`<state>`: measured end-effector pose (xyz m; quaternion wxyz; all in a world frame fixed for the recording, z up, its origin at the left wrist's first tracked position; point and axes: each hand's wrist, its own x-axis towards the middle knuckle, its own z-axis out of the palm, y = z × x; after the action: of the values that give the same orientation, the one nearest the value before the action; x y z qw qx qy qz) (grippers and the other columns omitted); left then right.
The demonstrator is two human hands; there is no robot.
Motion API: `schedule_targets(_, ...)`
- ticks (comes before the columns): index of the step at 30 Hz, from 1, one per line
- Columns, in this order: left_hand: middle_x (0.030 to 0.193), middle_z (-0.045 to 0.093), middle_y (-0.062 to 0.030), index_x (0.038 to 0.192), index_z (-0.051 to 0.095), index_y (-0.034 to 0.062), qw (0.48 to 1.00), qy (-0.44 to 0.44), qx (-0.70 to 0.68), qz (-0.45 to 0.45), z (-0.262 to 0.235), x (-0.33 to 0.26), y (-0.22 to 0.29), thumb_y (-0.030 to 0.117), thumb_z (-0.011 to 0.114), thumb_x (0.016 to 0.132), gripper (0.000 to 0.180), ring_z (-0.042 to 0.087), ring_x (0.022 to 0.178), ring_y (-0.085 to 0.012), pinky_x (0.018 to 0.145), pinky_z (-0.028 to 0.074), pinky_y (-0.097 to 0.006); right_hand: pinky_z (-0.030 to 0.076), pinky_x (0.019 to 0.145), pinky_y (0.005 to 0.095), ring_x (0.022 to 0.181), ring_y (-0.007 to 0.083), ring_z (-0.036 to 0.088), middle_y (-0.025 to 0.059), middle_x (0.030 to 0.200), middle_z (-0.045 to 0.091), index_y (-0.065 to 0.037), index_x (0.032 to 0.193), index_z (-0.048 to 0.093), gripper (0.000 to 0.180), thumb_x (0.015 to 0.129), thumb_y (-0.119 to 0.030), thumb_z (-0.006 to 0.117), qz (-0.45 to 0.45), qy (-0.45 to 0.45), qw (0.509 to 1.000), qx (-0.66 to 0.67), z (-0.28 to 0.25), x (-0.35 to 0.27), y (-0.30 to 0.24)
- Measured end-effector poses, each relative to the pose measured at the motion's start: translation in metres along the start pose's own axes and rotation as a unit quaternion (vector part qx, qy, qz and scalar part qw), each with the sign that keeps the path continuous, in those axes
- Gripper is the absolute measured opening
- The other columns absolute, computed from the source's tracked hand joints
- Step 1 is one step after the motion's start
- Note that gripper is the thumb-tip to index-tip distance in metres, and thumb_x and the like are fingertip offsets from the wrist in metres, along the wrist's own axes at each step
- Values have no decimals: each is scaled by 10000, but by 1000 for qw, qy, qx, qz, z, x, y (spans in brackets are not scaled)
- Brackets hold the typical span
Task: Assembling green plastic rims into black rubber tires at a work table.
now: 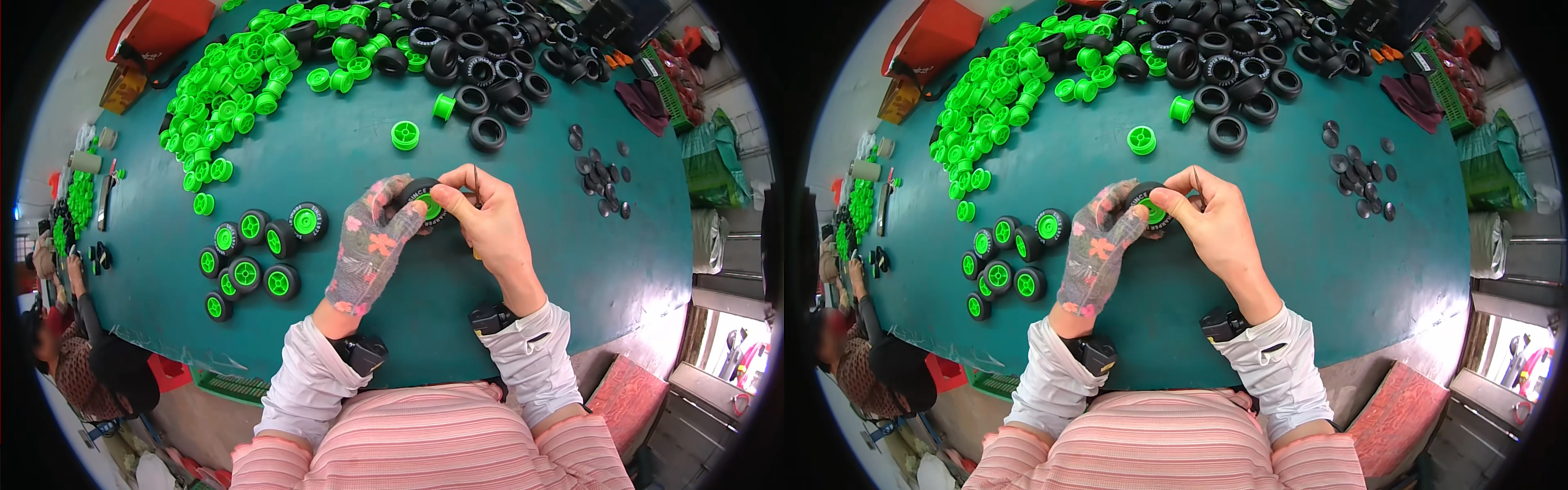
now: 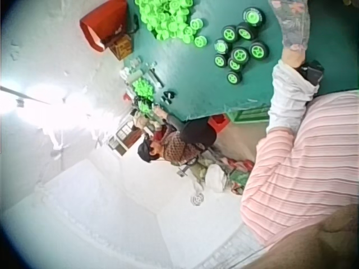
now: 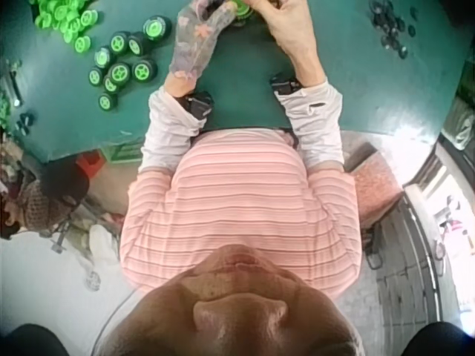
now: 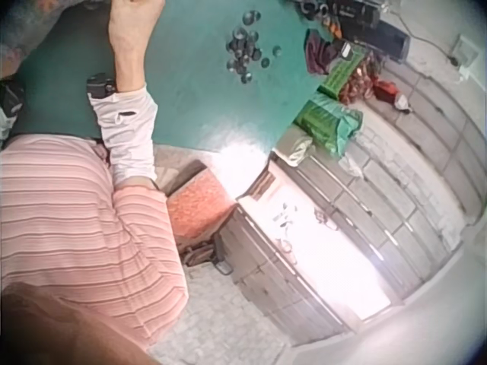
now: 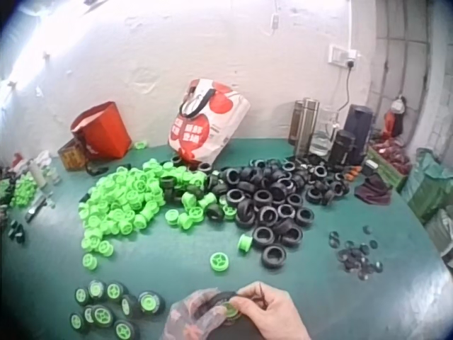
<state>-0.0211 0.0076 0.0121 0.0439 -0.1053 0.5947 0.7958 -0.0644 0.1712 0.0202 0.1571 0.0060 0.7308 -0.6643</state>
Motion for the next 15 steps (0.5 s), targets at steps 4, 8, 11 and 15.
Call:
schedule_targets(4,1164,649,-116,1295,555,-76,999,19,-39,-6,-7,6,2,157,684,963,425,652,986,-163,828,579,-299,329,529,210,586,0,400,-41,756,608,3,994,666,189,906,-145,744,-11,-25,999,32,4,-5,-5)
schedule_targets(8,1148,654,-113,1286,571,-68,1000,20,-11,-15,-9,5,8,193,698,957,439,654,954,-161,787,572,-296,319,512,215,561,-6,371,-37,733,596,9,1011,661,174,913,-119,727,-35,-11,999,-25,2,-4,0)
schedule_targets(11,1133,661,-114,1271,585,-67,999,4,-28,-25,-12,4,8,198,695,959,423,655,935,-160,784,574,-290,332,519,220,567,2,388,-33,716,584,16,1007,658,157,926,-110,707,-10,-15,999,-39,3,-8,-10)
schedule_targets(15,1124,669,-108,1258,604,-53,999,-25,11,-24,-9,2,8,195,671,976,382,657,933,-160,782,579,-292,367,545,231,601,27,441,-23,717,583,17,1017,650,167,942,-126,694,-113,32,992,-46,7,-2,12)
